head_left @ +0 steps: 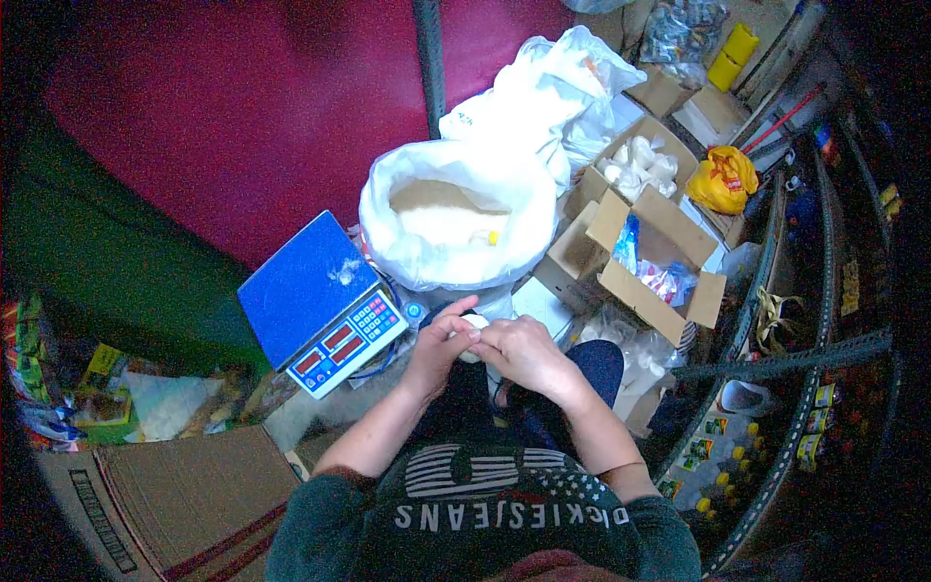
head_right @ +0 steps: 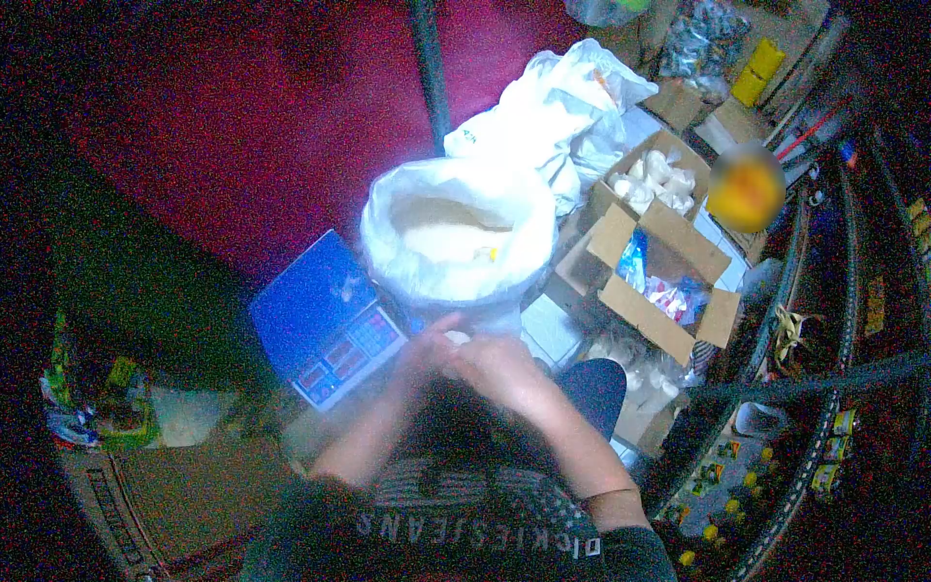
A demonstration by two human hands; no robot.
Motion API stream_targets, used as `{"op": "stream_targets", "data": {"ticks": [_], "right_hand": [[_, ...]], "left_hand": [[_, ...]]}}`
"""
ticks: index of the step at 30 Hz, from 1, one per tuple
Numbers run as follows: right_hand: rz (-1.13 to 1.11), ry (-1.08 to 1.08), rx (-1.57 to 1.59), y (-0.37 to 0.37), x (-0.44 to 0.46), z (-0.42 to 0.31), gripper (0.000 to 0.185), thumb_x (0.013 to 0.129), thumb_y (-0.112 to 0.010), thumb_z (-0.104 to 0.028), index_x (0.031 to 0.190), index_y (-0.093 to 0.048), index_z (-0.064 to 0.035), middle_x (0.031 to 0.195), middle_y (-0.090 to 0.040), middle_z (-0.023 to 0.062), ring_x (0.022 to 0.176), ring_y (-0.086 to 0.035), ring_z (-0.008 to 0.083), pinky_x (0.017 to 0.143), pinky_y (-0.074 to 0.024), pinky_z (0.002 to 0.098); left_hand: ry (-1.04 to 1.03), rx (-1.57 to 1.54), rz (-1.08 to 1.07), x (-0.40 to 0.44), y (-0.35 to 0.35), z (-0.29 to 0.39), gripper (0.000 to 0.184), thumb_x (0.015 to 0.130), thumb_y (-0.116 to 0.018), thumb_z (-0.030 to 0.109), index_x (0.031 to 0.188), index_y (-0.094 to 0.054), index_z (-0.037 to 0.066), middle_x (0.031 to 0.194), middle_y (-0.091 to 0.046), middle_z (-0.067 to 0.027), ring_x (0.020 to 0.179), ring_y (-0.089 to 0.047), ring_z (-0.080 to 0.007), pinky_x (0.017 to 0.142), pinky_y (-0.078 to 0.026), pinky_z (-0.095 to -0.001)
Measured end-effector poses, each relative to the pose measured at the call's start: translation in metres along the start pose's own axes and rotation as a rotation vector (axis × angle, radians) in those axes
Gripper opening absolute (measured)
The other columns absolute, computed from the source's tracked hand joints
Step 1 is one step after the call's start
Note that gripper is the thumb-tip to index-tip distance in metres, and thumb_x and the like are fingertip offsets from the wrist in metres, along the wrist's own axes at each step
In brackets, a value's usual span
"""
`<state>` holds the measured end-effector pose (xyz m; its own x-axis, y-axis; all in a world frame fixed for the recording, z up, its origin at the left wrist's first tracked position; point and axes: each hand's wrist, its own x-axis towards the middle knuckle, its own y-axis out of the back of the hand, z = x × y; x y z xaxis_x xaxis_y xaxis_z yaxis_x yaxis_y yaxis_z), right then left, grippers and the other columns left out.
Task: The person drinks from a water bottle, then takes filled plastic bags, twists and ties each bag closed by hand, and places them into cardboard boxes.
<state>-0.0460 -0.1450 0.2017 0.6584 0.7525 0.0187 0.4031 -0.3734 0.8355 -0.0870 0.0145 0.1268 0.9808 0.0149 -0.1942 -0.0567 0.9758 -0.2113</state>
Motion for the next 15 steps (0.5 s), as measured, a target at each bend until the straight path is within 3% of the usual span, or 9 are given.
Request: {"op": "stream_targets", "data": {"ticks": [5,7,8,11,15], "right_hand": [[0.108,-0.038,0.268,-0.017,-0.001,-0.002,0.024,0.087,-0.052,-0.027,0.08,-0.059,-0.0053,0.07,-0.059,0.0143,0.064,-0.059,0.0293,0.057,-0.0446,0.0371],[0.087,-0.132,0.464,-0.02,-0.001,-0.004,0.026,0.088,-0.051,-0.028,0.079,-0.059,-0.0053,0.069,-0.058,0.0141,0.061,-0.058,0.0263,0.056,-0.0435,0.0355],[0.139,-0.133,0.52,-0.025,-0.001,-0.003,0.029,0.09,-0.049,-0.029,0.076,-0.058,-0.0046,0.063,-0.055,0.0084,0.056,-0.052,0.0162,0.054,-0.0407,0.0306],[0.136,-0.319,0.796,-0.035,-0.002,0.002,0.031,0.091,-0.049,-0.03,0.074,-0.057,-0.0047,0.061,-0.052,-0.0004,0.057,-0.045,0.0086,0.054,-0.0378,0.0253],[0.163,-0.377,0.963,-0.034,-0.004,0.0,0.032,0.092,-0.049,-0.029,0.072,-0.056,-0.0054,0.063,-0.047,-0.0064,0.06,-0.04,0.0045,0.053,-0.0333,0.0217]], "left_hand": [[-0.46,0.582,0.177,0.002,0.002,0.01,0.006,0.073,-0.063,0.006,0.077,-0.059,0.007,0.13,-0.046,-0.0162,0.125,-0.036,-0.0305,0.104,-0.024,-0.0398],[-0.404,0.467,0.152,0.004,0.006,0.0,0.008,0.075,-0.062,0.006,0.082,-0.058,0.007,0.131,-0.044,-0.0163,0.125,-0.035,-0.0306,0.104,-0.024,-0.0396],[-0.377,0.41,0.137,0.006,0.007,-0.004,0.01,0.075,-0.061,0.005,0.084,-0.057,0.007,0.132,-0.044,-0.0164,0.125,-0.035,-0.0307,0.104,-0.024,-0.0395],[-0.396,0.287,0.107,0.007,0.004,-0.014,0.016,0.077,-0.059,0.004,0.092,-0.055,0.008,0.135,-0.04,-0.0168,0.125,-0.035,-0.0315,0.103,-0.025,-0.0375],[-0.319,0.423,0.008,0.011,0.009,-0.028,0.016,0.084,-0.054,0.015,0.1,-0.053,0.011,0.137,-0.038,-0.0146,0.126,-0.035,-0.0299,0.103,-0.019,-0.046]]}}
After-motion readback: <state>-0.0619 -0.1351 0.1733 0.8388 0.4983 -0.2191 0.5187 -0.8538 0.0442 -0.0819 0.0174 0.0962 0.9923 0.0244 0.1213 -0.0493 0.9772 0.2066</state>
